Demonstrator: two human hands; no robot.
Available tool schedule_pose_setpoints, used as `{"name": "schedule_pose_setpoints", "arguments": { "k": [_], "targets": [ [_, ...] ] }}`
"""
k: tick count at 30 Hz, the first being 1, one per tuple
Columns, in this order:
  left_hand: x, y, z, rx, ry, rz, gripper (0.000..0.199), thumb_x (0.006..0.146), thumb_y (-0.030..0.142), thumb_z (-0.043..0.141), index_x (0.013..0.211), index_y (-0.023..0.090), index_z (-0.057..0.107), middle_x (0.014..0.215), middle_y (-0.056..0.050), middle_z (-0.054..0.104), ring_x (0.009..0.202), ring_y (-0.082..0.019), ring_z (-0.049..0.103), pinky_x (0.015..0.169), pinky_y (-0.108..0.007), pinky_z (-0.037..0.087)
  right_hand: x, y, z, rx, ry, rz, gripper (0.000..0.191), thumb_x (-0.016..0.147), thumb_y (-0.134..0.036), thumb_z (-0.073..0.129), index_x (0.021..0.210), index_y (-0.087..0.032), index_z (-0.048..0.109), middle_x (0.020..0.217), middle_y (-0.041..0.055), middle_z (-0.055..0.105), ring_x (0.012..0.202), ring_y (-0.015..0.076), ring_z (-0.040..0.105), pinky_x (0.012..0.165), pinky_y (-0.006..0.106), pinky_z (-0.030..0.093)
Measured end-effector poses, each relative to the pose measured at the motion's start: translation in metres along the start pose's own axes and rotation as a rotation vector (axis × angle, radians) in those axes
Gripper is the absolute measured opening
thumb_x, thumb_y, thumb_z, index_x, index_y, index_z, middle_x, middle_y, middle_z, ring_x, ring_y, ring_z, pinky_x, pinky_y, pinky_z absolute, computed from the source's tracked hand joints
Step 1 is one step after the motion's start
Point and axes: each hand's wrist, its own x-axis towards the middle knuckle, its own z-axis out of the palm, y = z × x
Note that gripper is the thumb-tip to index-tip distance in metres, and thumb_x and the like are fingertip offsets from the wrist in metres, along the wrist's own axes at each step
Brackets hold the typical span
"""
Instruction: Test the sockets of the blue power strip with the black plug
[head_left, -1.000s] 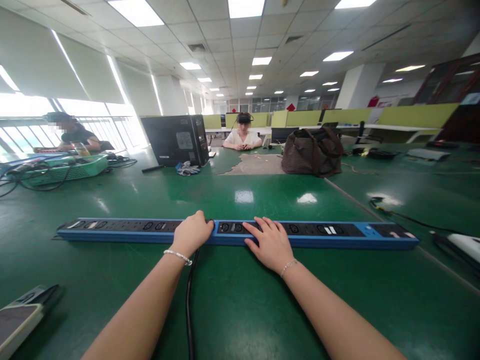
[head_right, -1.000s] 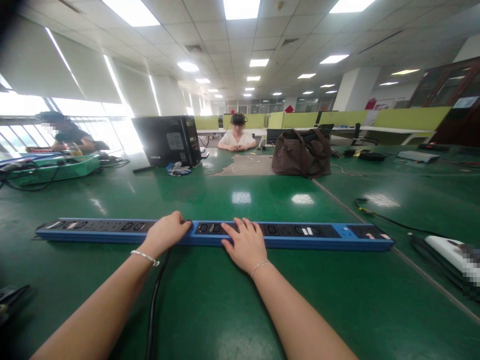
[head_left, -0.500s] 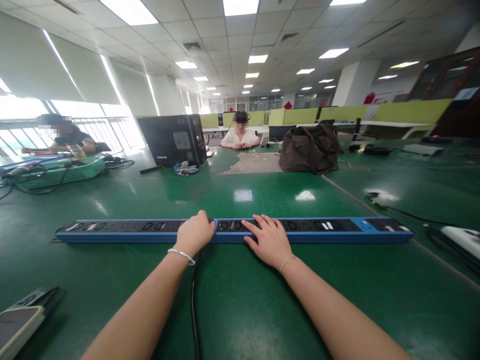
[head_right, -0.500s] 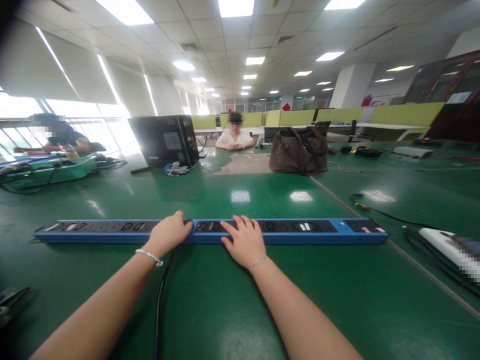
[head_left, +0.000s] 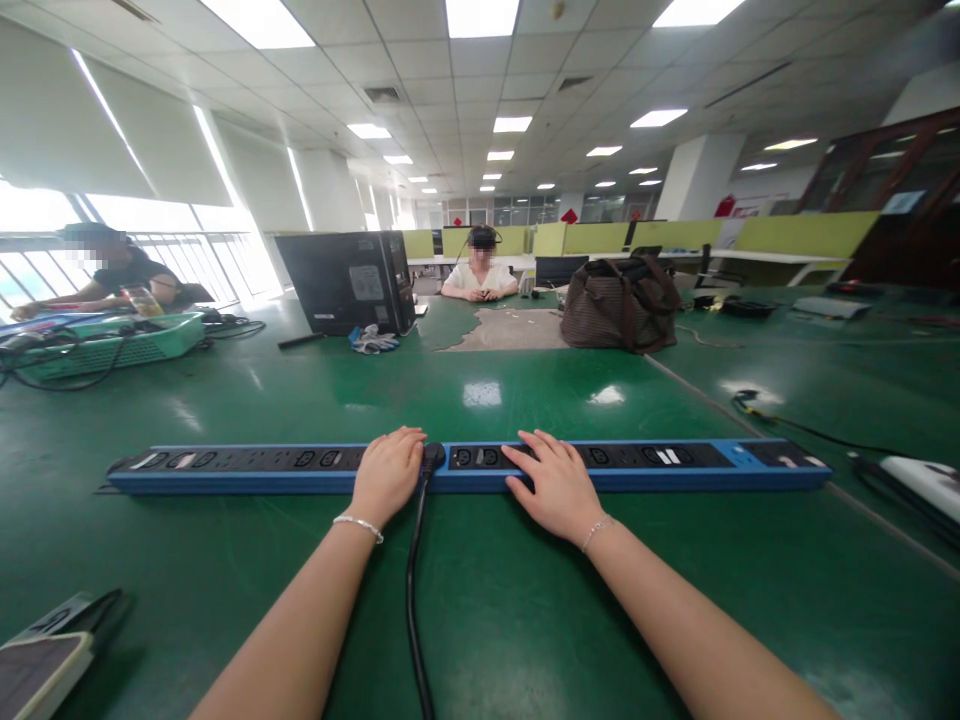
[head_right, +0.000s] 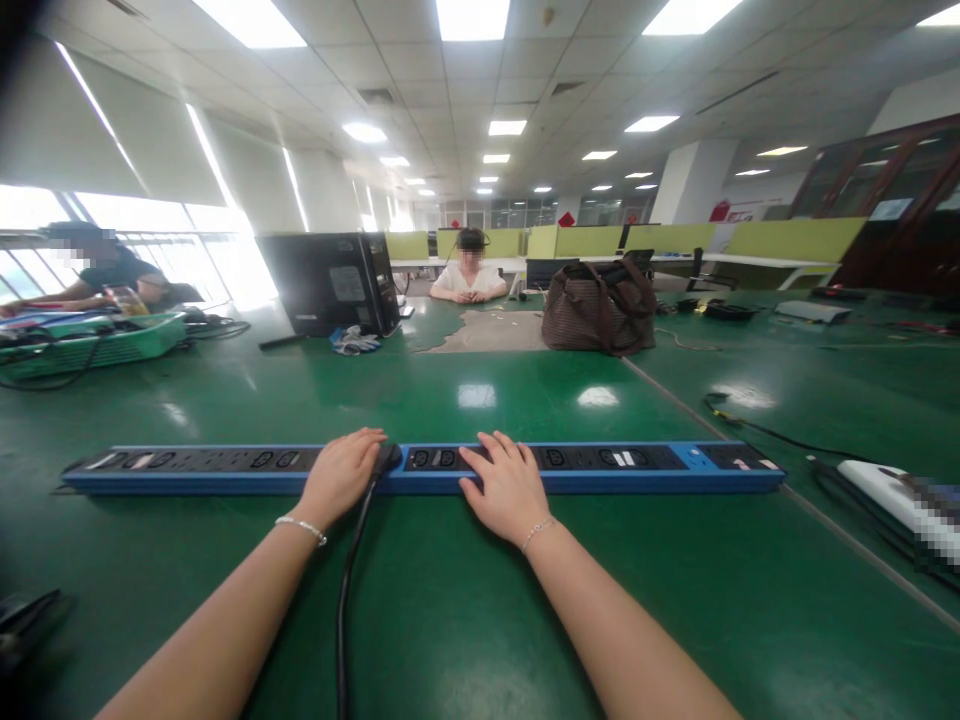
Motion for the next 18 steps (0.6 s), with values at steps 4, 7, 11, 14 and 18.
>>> {"name": "schedule_pose_setpoints", "arguments": {
  "k": [4,7,11,14,18],
  "targets": [
    [-0.003,0.005,0.011,0.038,-0.025,-0.001,0.040,0.088,0.026,0.025,0.108,0.021,0.060,0.111,-0.006,0.064,0.105,-0.018,0.055,0.098,-0.032,0.031,0.012,-0.033,-0.005,0.108,0.001,0.017,0.035,0.087,-0.036,0.036,0.105,-0.023,0.063,0.106,0.0049,0.062,0.102,0.0178,0.050,0.091,0.032,0.035],
    [-0.003,0.004,0.009,0.044,-0.001,0.007,0.038,0.087,0.024,0.028,0.107,0.020,0.060,0.109,-0.007,0.065,0.102,-0.020,0.057,0.096,-0.033,0.032,0.029,-0.076,-0.006,0.223,-0.009,0.035,0.040,0.088,-0.039,0.034,0.118,-0.021,0.054,0.099,0.0040,0.065,0.092,0.0166,0.057,0.082,0.028,0.042],
    [-0.002,0.002,0.004,0.028,-0.037,0.011,0.033,0.084,0.022,0.037,0.106,0.021,0.062,0.107,-0.005,0.066,0.100,-0.019,0.058,0.093,-0.029,0.037,0.054,-0.128,-0.008,0.174,-0.131,0.112,0.039,0.088,-0.038,0.033,0.115,-0.017,0.053,0.095,0.0090,0.065,0.083,0.0198,0.062,0.069,0.030,0.046],
    [-0.002,0.004,-0.001,0.023,-0.069,-0.087,0.032,0.083,0.022,0.039,0.105,0.023,0.062,0.105,-0.004,0.067,0.098,-0.018,0.059,0.088,-0.027,0.041,0.065,-0.145,-0.013,0.089,-0.227,0.172,0.030,0.083,-0.016,0.035,0.101,-0.010,0.058,0.091,0.0141,0.065,0.082,0.0212,0.063,0.066,0.030,0.047],
    [-0.001,0.006,-0.005,0.019,-0.085,-0.116,0.030,0.083,0.023,0.040,0.101,0.024,0.063,0.102,-0.003,0.068,0.096,-0.018,0.060,0.083,-0.027,0.043,0.068,-0.148,-0.015,0.083,-0.237,0.194,0.029,0.078,-0.012,0.038,0.099,-0.008,0.057,0.089,0.0159,0.065,0.082,0.0219,0.064,0.066,0.031,0.048]
  ]
}}
